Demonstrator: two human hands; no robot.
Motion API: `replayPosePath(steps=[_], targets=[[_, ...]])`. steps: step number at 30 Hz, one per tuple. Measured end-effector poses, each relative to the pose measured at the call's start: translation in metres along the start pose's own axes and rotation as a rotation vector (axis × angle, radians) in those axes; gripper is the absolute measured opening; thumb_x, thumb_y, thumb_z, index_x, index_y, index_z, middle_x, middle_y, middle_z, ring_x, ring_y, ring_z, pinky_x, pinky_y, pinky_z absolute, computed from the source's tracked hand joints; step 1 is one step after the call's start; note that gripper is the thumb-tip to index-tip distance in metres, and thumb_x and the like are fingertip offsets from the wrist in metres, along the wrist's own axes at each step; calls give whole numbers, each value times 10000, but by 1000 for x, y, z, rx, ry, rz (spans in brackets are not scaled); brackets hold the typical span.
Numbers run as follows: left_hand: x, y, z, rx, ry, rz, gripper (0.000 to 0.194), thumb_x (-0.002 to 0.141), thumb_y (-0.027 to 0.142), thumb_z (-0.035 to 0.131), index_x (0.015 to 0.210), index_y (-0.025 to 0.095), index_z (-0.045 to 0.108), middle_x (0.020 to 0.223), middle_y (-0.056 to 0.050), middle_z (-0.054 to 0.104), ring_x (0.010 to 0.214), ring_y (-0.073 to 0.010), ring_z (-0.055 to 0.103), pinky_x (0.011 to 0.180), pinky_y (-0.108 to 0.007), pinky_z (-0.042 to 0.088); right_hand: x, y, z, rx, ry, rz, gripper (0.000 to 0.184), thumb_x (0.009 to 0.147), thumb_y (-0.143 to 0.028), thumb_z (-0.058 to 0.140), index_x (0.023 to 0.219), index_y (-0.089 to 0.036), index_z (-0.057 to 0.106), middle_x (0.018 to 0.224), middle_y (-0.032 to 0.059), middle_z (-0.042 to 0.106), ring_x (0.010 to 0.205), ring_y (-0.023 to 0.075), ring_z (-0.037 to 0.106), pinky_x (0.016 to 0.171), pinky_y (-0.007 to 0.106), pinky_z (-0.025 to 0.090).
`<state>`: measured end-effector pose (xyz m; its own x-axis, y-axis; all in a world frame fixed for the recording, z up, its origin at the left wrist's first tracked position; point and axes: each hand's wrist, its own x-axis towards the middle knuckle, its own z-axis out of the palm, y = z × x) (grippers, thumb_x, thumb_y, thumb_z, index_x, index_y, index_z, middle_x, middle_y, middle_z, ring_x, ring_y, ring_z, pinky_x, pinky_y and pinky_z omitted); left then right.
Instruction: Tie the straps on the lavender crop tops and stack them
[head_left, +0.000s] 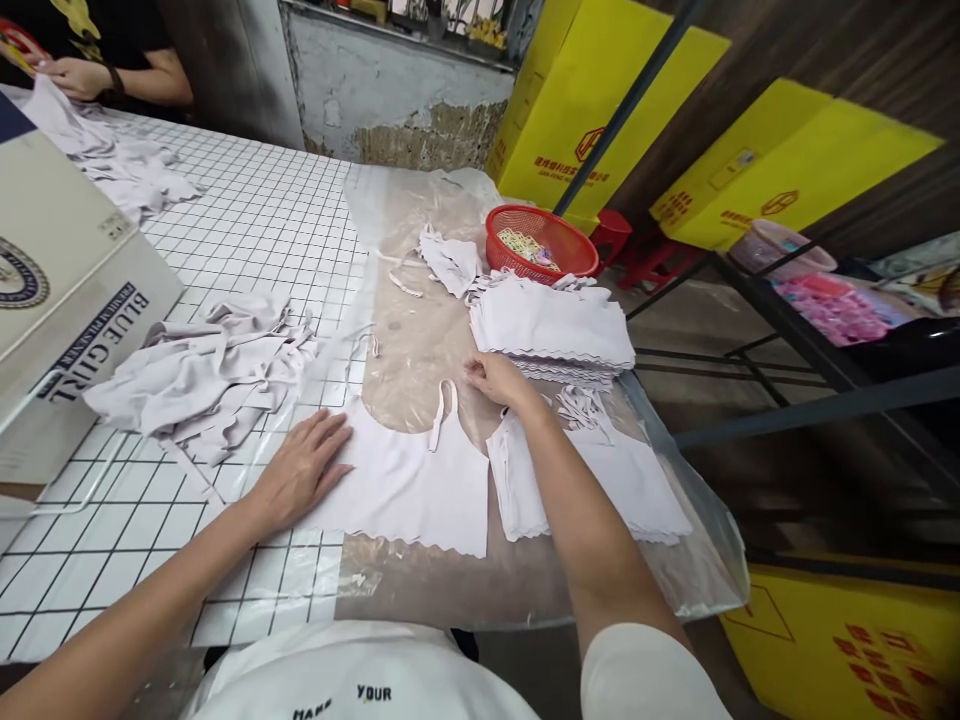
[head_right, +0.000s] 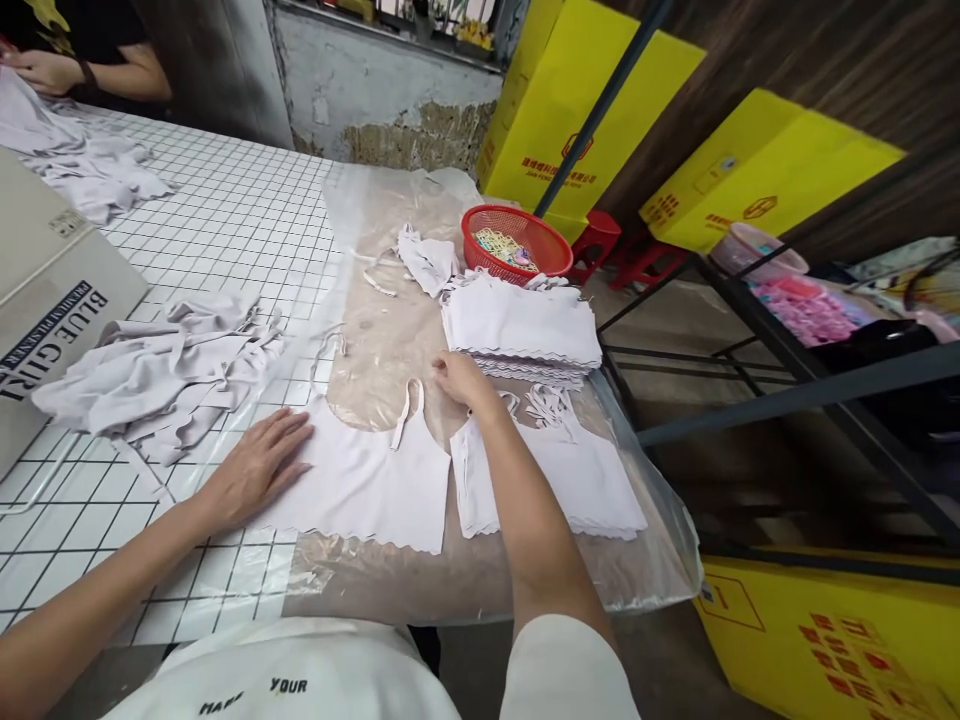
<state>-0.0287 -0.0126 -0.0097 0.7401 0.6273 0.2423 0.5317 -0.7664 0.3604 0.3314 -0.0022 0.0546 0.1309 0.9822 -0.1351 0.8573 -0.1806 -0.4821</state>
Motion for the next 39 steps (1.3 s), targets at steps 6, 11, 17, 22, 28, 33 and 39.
replayPosePath(steps=[6, 11, 17, 22, 28, 33, 39], targets=[[-19, -3, 14, 72, 16, -80, 547, 992, 499, 388, 1420, 174, 493, 1516, -151, 464, 1453, -383, 325, 1126, -612, 358, -53, -33, 36, 10, 13, -217, 187, 882, -115, 507, 810, -150, 676, 844, 61, 666, 804, 162, 596, 781, 272, 445], [7, 3, 11, 50, 28, -41, 497, 1003, 450, 389, 1364, 144, 539, 1519, -165, 455, 1465, -366, 312, 1151, -586, 345, -24, -79, 50, 43, 12, -113, 200, 908, -203, 504, 789, -159, 658, 833, 42, 665, 780, 154, 573, 734, 247, 415], [30, -10, 24, 54, -36, 3, 519, 996, 430, 414, 1401, 119, 508, 1509, -183, 464, 1445, -352, 359, 1151, -549, 357, 36, -143, 86, -16, -186, -31, 287, 888, -415, 602, 744, -171, 652, 699, 11, 669, 652, 138, 572, 600, 227, 389], [27, -13, 31, 47, -42, -19, 530, 992, 426, 420, 1438, 143, 471, 1527, -159, 449, 1456, -334, 342, 1167, -529, 333, 46, -159, 103, -127, -201, 24, 108, 844, -269, 612, 825, -185, 678, 809, 63, 701, 753, 189, 617, 634, 268, 400], [28, -12, 31, 1, -42, -25, 541, 992, 420, 415, 1463, 155, 441, 1532, -159, 443, 1470, -340, 314, 1161, -545, 323, 37, -159, 93, -272, -107, -192, 332, 938, -146, 418, 1206, -207, 604, 1196, 103, 614, 1024, 204, 581, 809, 304, 431], [27, -13, 35, 7, -15, -37, 521, 988, 422, 429, 1434, 157, 475, 1560, -163, 399, 1476, -336, 301, 1159, -537, 324, 45, -155, 77, -635, -135, -552, 289, 981, -164, 404, 1064, -198, 679, 1218, 130, 585, 1134, 270, 492, 891, 395, 404], [27, -13, 34, 15, -33, -32, 528, 988, 431, 431, 1436, 155, 472, 1568, -159, 387, 1478, -329, 301, 1160, -523, 320, 29, -158, 50, -807, -196, -624, 281, 938, -108, 443, 990, -128, 718, 1113, 175, 674, 1151, 305, 494, 967, 461, 356]])
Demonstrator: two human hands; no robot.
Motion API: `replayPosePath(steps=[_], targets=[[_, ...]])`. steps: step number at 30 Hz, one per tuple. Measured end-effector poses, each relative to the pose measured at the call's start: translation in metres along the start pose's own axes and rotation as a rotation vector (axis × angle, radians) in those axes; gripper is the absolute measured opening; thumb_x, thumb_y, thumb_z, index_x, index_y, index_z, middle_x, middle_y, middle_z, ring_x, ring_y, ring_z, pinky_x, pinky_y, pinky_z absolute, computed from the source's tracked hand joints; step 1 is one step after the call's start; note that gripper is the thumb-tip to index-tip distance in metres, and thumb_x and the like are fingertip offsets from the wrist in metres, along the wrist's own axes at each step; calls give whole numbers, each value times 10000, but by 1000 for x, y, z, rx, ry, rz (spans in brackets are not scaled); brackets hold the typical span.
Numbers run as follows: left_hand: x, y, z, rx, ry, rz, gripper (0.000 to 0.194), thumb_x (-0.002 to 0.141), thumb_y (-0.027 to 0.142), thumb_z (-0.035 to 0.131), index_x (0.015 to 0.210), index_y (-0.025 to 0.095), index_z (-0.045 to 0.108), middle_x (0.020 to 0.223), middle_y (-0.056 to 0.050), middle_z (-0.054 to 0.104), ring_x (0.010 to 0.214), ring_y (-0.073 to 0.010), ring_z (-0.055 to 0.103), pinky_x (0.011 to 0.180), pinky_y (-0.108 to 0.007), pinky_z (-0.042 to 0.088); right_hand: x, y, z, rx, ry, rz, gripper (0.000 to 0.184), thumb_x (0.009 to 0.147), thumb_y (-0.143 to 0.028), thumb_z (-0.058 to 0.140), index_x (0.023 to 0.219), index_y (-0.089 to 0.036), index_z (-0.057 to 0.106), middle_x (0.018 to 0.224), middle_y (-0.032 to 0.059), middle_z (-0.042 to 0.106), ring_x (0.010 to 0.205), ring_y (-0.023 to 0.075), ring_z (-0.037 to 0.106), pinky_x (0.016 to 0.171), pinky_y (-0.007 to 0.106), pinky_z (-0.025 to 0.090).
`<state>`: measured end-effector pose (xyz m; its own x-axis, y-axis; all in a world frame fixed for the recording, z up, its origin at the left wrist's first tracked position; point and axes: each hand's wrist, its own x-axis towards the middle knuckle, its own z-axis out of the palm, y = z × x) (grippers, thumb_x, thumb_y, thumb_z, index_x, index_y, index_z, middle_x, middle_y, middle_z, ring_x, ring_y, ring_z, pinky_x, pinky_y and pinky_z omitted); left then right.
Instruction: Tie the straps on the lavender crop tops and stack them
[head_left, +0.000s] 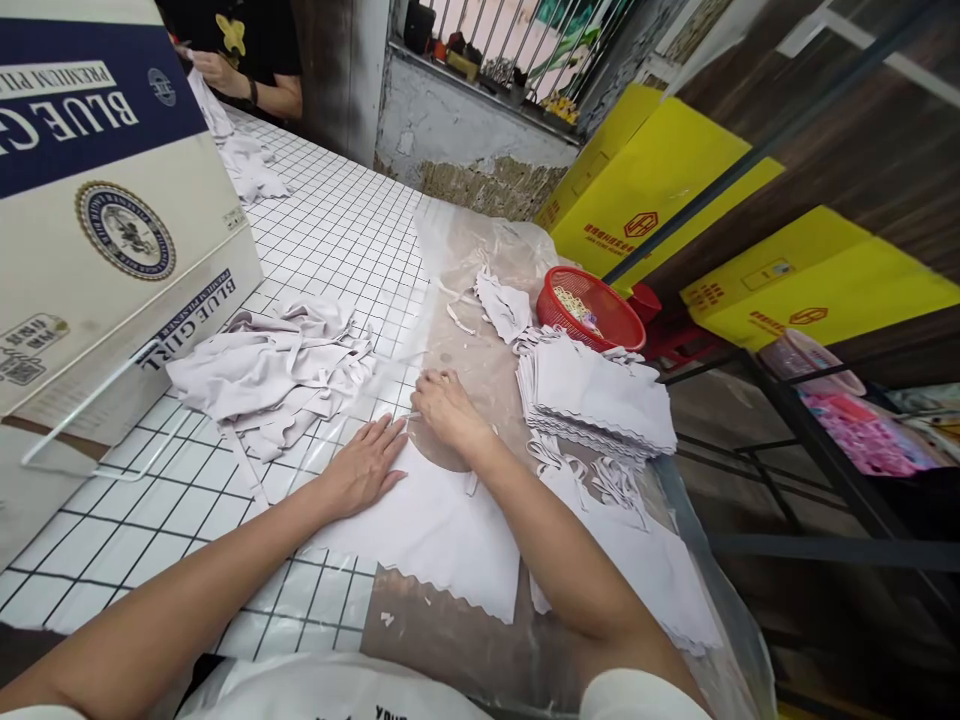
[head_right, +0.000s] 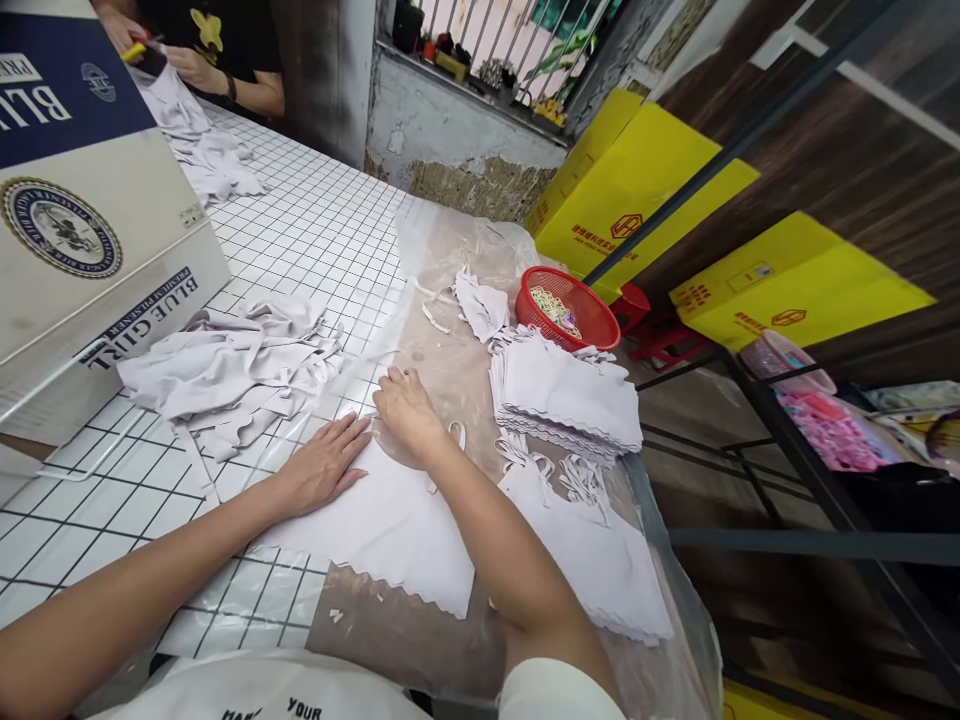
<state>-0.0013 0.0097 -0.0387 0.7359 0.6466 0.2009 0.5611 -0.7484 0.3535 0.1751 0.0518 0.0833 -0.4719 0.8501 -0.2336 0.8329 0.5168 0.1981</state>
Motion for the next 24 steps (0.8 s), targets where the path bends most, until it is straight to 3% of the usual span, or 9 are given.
replayPosePath(steps=[5, 7, 10, 12, 15, 19, 21, 24], targets=[[2, 1, -4, 2, -46, -14, 553, 988, 432, 426, 1450, 131, 450, 1567, -167, 386, 1478, -337, 298, 1163, -521, 313, -65, -27, -14, 6, -134, 95, 239, 852, -68, 513, 875, -149, 736, 864, 188, 719, 1025, 331, 553, 927, 501, 347], [2, 2, -6, -3, -55, -17, 548, 984, 414, 433, 1461, 144, 435, 1567, -158, 390, 1482, -335, 290, 1167, -519, 309, -90, -44, -15, 75, -205, 71, 203, 832, -78, 539, 836, -165, 723, 799, 179, 714, 970, 330, 575, 901, 498, 353], [3, 3, -10, -2, -75, -26, 545, 965, 346, 465, 1469, 142, 422, 1567, -153, 393, 1482, -340, 287, 1177, -514, 298, -116, -67, -13, 254, -336, 22, 165, 823, -90, 566, 863, -187, 693, 773, 133, 717, 900, 289, 611, 862, 439, 379], [3, 3, -13, 1, -93, -35, 532, 961, 315, 463, 1456, 121, 434, 1563, -159, 397, 1479, -346, 291, 1177, -515, 299, -125, -77, -8, 347, -400, 70, 150, 844, -105, 570, 911, -187, 677, 810, 113, 725, 885, 262, 629, 839, 393, 388], [5, 4, -19, 3, -121, -41, 474, 989, 309, 404, 1418, 122, 480, 1556, -152, 410, 1475, -342, 298, 1163, -515, 323, -125, -77, -1, 523, -377, 234, 106, 904, -203, 565, 951, -182, 658, 862, 93, 725, 854, 232, 641, 782, 334, 392], [6, 3, -25, 15, -149, -38, 452, 1011, 293, 335, 1408, 151, 499, 1559, -135, 409, 1473, -347, 298, 1141, -530, 349, -101, -57, 17, 949, -125, 457, 208, 962, -320, 487, 859, -186, 608, 750, 16, 672, 698, 154, 598, 675, 261, 380], [5, 3, -26, 14, -146, -34, 460, 1009, 267, 325, 1436, 181, 471, 1563, -116, 408, 1475, -337, 294, 1137, -533, 354, -80, -50, 31, 1103, -16, 532, 223, 935, -357, 525, 799, -185, 565, 667, -17, 618, 638, 131, 560, 646, 245, 374], [5, 2, -27, -4, -151, -45, 484, 995, 217, 325, 1464, 208, 443, 1565, -95, 409, 1479, -323, 292, 1139, -525, 354, -51, -47, 53, 1243, 18, 569, 282, 845, -405, 630, 707, -194, 504, 565, -61, 508, 565, 108, 470, 580, 235, 332]])
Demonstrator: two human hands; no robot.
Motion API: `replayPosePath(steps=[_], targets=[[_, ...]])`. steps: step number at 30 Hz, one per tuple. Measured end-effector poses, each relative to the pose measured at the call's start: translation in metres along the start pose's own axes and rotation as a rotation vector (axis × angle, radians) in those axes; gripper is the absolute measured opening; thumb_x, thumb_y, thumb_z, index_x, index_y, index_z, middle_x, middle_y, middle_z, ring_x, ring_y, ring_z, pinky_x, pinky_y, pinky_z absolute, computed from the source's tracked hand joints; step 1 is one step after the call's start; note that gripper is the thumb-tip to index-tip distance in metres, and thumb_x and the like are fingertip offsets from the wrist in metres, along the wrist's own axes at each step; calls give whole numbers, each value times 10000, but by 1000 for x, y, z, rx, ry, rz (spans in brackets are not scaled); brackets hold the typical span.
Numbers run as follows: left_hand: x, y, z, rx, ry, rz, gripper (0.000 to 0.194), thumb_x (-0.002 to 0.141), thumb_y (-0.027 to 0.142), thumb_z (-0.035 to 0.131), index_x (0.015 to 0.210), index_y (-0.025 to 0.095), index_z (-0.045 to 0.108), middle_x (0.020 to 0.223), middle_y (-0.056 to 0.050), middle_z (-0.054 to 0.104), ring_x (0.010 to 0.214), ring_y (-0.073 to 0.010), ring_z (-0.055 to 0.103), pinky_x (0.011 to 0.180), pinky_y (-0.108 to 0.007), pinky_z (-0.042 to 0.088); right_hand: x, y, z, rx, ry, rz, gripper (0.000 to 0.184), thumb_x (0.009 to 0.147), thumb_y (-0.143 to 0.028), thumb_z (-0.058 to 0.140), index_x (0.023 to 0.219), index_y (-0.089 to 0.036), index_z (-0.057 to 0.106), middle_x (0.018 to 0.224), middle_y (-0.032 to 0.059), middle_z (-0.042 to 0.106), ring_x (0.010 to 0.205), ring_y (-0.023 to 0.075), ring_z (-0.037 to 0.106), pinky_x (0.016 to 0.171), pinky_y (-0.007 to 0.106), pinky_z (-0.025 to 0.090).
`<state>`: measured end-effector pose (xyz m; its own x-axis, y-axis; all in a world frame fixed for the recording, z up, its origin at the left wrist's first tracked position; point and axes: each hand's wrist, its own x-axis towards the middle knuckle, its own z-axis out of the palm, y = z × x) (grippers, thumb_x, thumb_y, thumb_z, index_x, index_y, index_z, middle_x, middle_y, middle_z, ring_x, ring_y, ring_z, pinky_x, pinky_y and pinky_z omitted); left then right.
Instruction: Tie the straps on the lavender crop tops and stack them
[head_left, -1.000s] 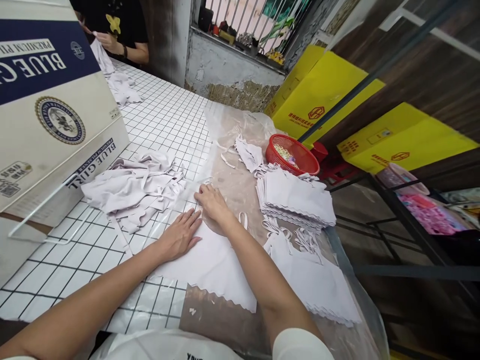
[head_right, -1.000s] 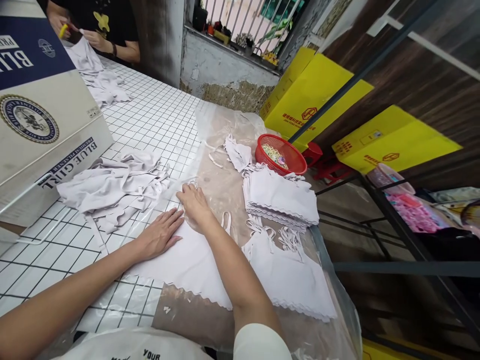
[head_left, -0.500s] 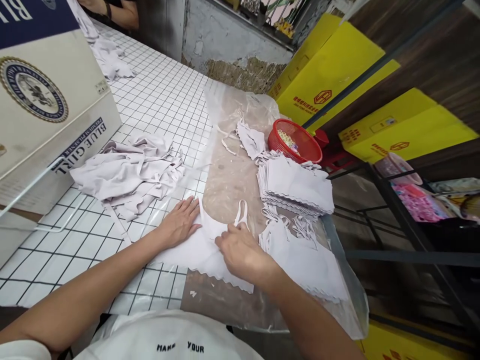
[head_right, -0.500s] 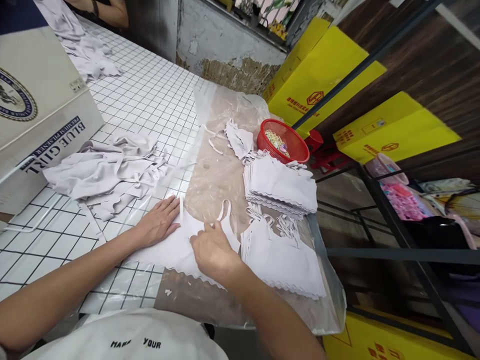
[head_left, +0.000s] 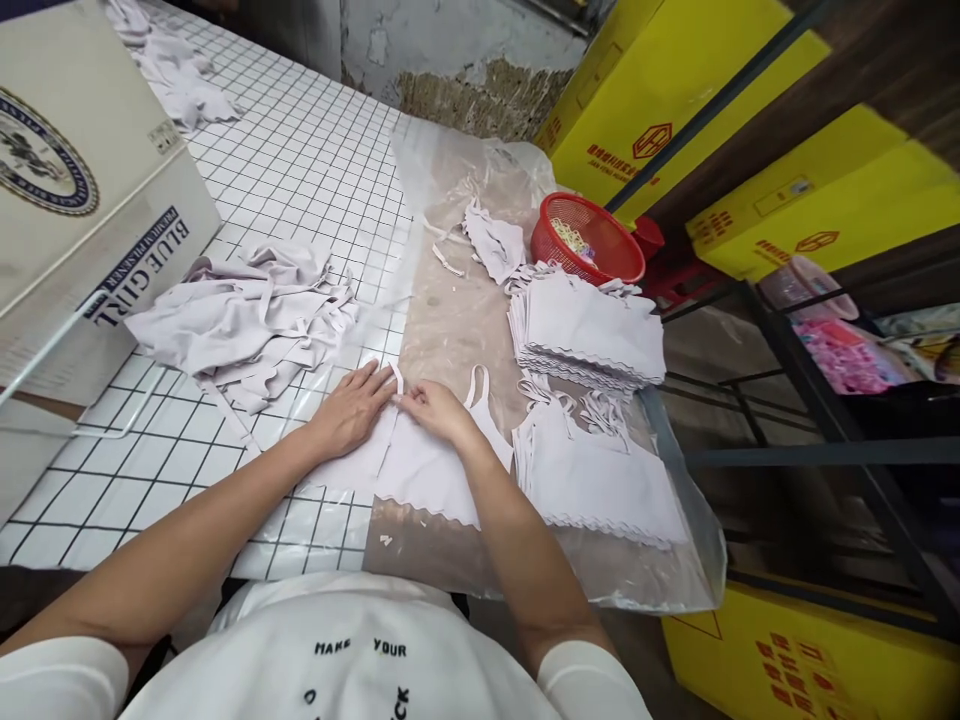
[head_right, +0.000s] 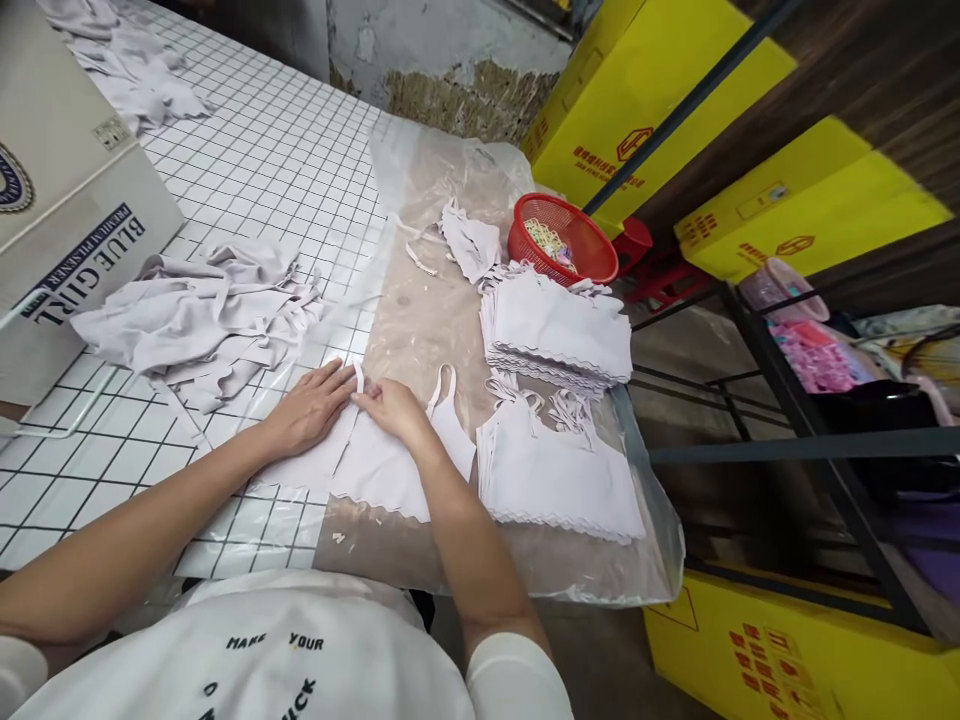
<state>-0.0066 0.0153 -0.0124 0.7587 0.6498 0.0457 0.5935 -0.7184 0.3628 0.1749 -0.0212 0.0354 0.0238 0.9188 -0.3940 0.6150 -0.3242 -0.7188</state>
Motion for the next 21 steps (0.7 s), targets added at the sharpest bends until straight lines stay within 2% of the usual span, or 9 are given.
replayPosePath(steps=[4, 7, 11, 13, 16, 18, 21], targets=[[0, -1, -1, -24, -31, -14, 515, 977, 179, 336, 1482, 206, 430, 1562, -97, 414, 1479, -332, 288, 1140, -528, 348, 11, 7, 15, 177, -113, -70, 418, 771, -548, 658, 638, -197, 475, 530, -80, 393, 525, 90, 354, 518, 235, 252], [1, -1, -1, -35, -25, -18, 525, 986, 210, 337, 1508, 202, 396, 1560, -107, 414, 1478, -343, 286, 1137, -532, 348, -7, 8, 12, 270, -293, -128, 454, 742, -604, 673, 669, -177, 534, 558, -73, 401, 534, 84, 348, 509, 230, 244], [2, -1, 1, -38, -8, -33, 534, 997, 220, 316, 1530, 231, 359, 1558, -87, 422, 1481, -330, 284, 1143, -513, 342, -38, 9, 0, 237, -540, -158, 468, 758, -603, 697, 684, -152, 595, 581, -60, 435, 556, 80, 367, 517, 224, 275], [2, -2, 2, -39, -6, -35, 534, 1002, 220, 307, 1534, 239, 348, 1561, -76, 420, 1482, -324, 284, 1145, -503, 339, -49, 12, -4, 216, -580, -170, 474, 793, -610, 669, 721, -143, 641, 617, -41, 499, 592, 95, 431, 551, 226, 331], [2, -2, 3, -42, -2, -40, 532, 1005, 220, 296, 1534, 242, 348, 1562, -69, 419, 1484, -319, 282, 1144, -496, 339, -54, 17, -7, 215, -608, -236, 474, 857, -599, 612, 875, -139, 724, 805, 19, 617, 758, 141, 569, 697, 249, 433], [2, -1, 2, -45, 3, -44, 536, 1000, 210, 299, 1532, 247, 351, 1559, -66, 424, 1484, -316, 281, 1140, -498, 344, -55, 20, -7, 192, -615, -293, 460, 890, -576, 589, 963, -151, 750, 898, 42, 610, 831, 154, 593, 766, 260, 453], [2, -1, 2, -48, 3, -41, 543, 992, 198, 301, 1530, 246, 353, 1557, -65, 427, 1484, -317, 281, 1134, -502, 351, -57, 24, -5, 152, -599, -341, 430, 910, -553, 580, 1018, -182, 767, 934, 43, 554, 838, 145, 577, 774, 258, 460]])
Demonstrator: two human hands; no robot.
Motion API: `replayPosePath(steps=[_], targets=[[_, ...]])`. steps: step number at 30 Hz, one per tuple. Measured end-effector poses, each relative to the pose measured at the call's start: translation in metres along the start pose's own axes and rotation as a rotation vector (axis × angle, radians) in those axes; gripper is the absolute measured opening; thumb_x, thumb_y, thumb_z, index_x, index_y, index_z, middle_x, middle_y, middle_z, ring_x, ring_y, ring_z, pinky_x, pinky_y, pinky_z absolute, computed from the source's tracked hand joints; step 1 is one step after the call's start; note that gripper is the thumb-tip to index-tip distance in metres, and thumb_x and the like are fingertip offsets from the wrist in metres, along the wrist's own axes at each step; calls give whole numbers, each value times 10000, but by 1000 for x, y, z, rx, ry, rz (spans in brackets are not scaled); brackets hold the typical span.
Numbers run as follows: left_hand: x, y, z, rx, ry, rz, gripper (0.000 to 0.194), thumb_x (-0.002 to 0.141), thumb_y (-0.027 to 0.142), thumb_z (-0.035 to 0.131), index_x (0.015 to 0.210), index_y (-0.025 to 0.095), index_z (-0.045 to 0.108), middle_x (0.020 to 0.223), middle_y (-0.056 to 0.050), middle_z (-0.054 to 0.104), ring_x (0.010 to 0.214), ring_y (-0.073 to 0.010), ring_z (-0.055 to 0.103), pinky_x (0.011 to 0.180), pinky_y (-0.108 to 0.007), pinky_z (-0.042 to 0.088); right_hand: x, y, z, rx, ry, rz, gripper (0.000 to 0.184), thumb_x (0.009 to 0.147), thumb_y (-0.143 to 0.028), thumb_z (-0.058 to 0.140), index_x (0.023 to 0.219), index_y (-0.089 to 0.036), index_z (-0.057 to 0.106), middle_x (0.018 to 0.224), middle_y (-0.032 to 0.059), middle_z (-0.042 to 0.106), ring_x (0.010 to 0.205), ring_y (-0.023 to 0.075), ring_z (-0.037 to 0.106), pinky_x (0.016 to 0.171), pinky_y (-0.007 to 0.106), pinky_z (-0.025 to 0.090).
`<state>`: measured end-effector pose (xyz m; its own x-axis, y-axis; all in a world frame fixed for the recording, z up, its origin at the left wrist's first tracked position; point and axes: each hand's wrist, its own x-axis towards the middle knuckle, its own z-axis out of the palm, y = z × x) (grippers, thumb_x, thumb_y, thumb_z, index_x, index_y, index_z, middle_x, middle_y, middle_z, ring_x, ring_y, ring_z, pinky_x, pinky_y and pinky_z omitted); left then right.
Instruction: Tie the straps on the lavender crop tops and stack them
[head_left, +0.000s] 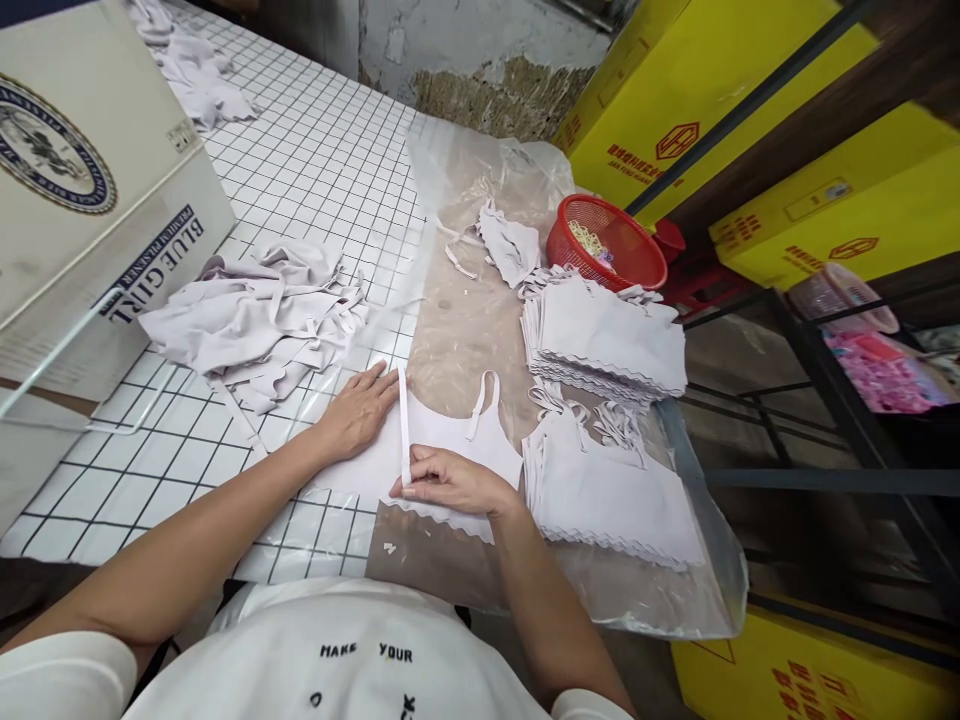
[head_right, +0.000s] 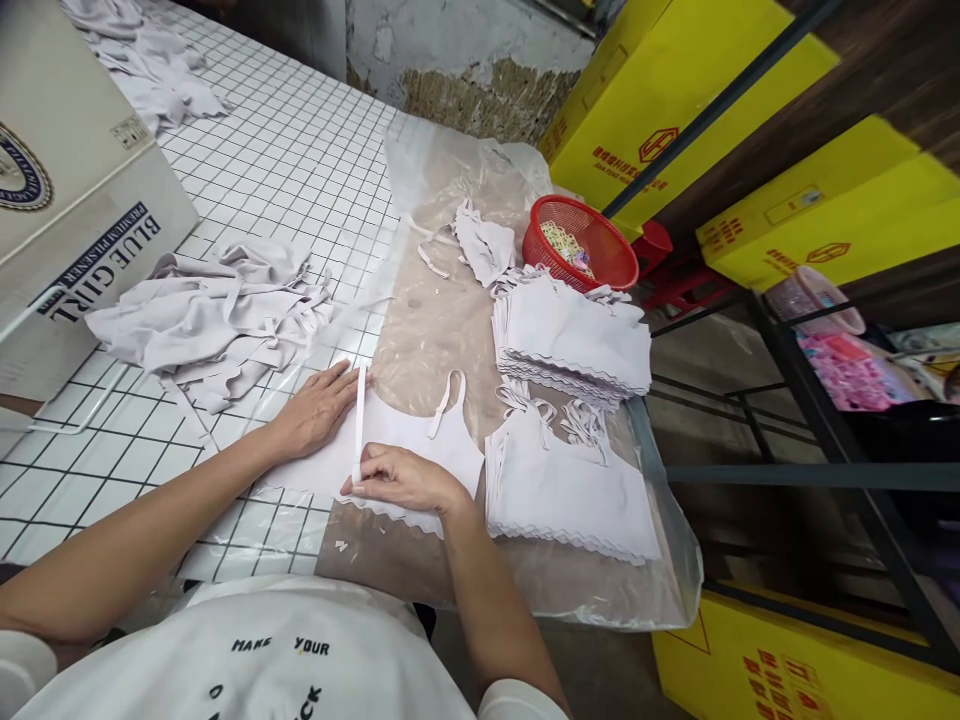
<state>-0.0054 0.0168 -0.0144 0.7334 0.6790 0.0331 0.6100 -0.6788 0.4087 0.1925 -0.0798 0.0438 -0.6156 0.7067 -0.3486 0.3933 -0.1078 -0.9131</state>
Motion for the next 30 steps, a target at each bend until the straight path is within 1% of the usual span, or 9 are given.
replayPosePath(steps=[4, 7, 10, 12, 16, 19, 22, 26, 30], targets=[[-1, 0, 2, -11, 20, -2, 539, 988, 196, 308, 1521, 253, 368, 1551, -65, 436, 1482, -315, 287, 1138, -507, 347, -5, 2, 4, 15, 36, -9, 408, 899, -548, 603, 1000, -195, 780, 908, 41, 565, 821, 141, 568, 748, 252, 459], [-1, -2, 5, -59, 39, -2, 534, 976, 193, 321, 1502, 245, 396, 1545, -75, 442, 1476, -326, 291, 1126, -533, 354, -4, 3, 2, 151, 90, -11, 396, 847, -533, 676, 966, -168, 774, 899, 55, 635, 816, 154, 593, 736, 265, 466], [-1, -6, 4, -183, 88, 24, 472, 966, 224, 352, 1410, 214, 510, 1515, -91, 478, 1456, -338, 320, 1115, -554, 361, 10, 5, -7, 322, 326, -38, 382, 762, -507, 757, 917, -158, 754, 881, 48, 671, 798, 154, 596, 728, 278, 469], [0, -9, -2, -326, 172, 31, 397, 970, 264, 367, 1273, 201, 615, 1427, -105, 563, 1397, -313, 410, 1110, -526, 380, 25, 7, -15, 380, 521, -64, 366, 729, -489, 775, 906, -169, 743, 842, 26, 670, 748, 136, 574, 709, 276, 463], [0, -10, -22, -602, 302, -94, 316, 958, 355, 435, 1051, 194, 691, 1110, -98, 703, 1076, -239, 629, 974, -411, 486, 57, 11, -22, 438, 727, -112, 356, 684, -494, 781, 844, -179, 733, 808, 10, 671, 751, 138, 571, 747, 289, 477], [0, -4, -32, -729, 228, -122, 274, 901, 389, 531, 960, 189, 709, 968, -73, 708, 941, -218, 648, 880, -364, 501, 70, 14, -18, 507, 741, -123, 356, 682, -503, 773, 829, -182, 731, 843, 21, 696, 837, 166, 608, 849, 319, 486], [1, 4, -32, -809, 173, -104, 211, 847, 348, 592, 913, 191, 716, 923, -57, 704, 908, -206, 642, 867, -347, 488, 73, 18, -15, 536, 716, -112, 379, 665, -522, 784, 829, -186, 728, 853, 30, 717, 867, 189, 630, 902, 350, 489], [4, 8, -25, -880, 177, -170, 197, 846, 345, 595, 837, 180, 702, 864, -45, 695, 847, -188, 637, 824, -325, 486, 71, 23, -15, 550, 726, -81, 432, 634, -548, 800, 846, -180, 716, 856, 34, 723, 855, 194, 641, 892, 357, 505], [5, 7, -21, -862, 211, -192, 215, 855, 352, 581, 792, 173, 682, 828, -40, 685, 810, -180, 624, 800, -317, 480, 71, 26, -16, 520, 705, -105, 390, 691, -519, 768, 859, -175, 693, 870, 39, 715, 857, 184, 641, 876, 337, 503]])
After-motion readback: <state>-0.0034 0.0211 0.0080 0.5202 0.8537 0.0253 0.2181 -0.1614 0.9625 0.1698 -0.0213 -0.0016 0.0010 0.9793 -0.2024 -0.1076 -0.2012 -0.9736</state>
